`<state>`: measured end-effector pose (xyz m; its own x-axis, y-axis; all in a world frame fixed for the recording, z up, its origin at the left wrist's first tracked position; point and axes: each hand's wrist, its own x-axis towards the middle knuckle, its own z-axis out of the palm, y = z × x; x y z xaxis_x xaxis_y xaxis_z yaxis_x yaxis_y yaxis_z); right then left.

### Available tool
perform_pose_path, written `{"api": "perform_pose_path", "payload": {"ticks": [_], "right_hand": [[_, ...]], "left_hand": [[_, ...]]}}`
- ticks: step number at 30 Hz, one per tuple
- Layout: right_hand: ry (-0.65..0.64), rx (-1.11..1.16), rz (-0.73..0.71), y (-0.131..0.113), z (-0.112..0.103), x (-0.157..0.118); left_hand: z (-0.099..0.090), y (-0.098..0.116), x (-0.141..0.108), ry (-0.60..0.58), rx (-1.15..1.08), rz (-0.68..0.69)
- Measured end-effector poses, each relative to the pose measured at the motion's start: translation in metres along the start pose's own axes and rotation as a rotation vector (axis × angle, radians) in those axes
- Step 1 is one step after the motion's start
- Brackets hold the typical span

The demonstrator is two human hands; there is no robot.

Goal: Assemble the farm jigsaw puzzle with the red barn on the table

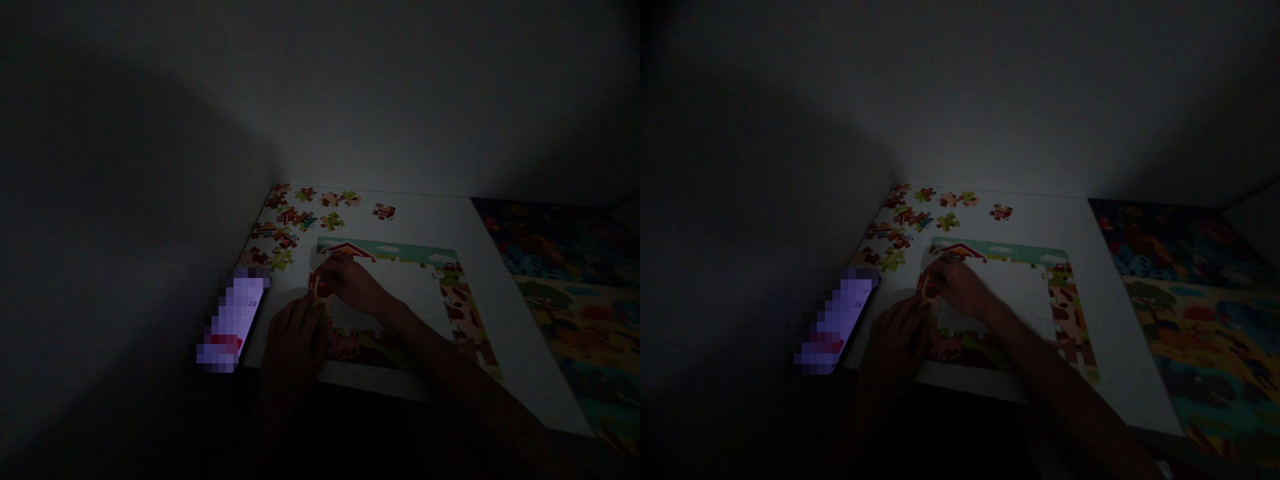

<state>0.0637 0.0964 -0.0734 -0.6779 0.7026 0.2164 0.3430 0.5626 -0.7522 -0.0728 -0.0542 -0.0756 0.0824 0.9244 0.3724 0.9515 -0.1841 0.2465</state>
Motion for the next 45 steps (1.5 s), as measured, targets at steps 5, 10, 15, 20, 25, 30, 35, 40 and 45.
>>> {"api": "perform_pose_path", "payload": {"ticks": [5, 10, 15, 20, 25, 30, 35, 40, 45], "right_hand": [[-0.038, -0.072, -0.079, 0.002, -0.002, 0.001], [-0.048, -0.079, -0.114, 0.005, -0.005, 0.004], [-0.055, -0.023, -0.078, 0.013, -0.005, 0.010], [-0.108, 0.054, -0.040, 0.020, -0.001, 0.016], [-0.133, 0.082, 0.041, 0.025, -0.009, 0.031], [0.098, -0.029, 0.161, 0.048, -0.053, 0.045], [0.350, -0.203, 0.324, 0.083, -0.103, 0.042], [0.374, -0.356, 0.458, 0.111, -0.120, 0.040], [0.309, -0.460, 0.539, 0.129, -0.123, 0.048]], "left_hand": [[-0.001, 0.001, 0.001, -0.013, 0.011, -0.001], [0.001, 0.001, 0.001, 0.014, 0.017, -0.007], [0.007, -0.004, 0.000, 0.011, -0.001, -0.015], [0.011, -0.008, 0.005, -0.023, -0.006, -0.039], [0.009, -0.002, 0.019, -0.028, 0.038, -0.087], [0.011, 0.001, 0.024, 0.024, 0.085, -0.083], [0.015, -0.002, 0.020, 0.024, 0.024, -0.076], [0.019, -0.002, 0.021, 0.032, -0.009, -0.100], [0.022, -0.005, 0.019, 0.062, -0.056, -0.083]]}}
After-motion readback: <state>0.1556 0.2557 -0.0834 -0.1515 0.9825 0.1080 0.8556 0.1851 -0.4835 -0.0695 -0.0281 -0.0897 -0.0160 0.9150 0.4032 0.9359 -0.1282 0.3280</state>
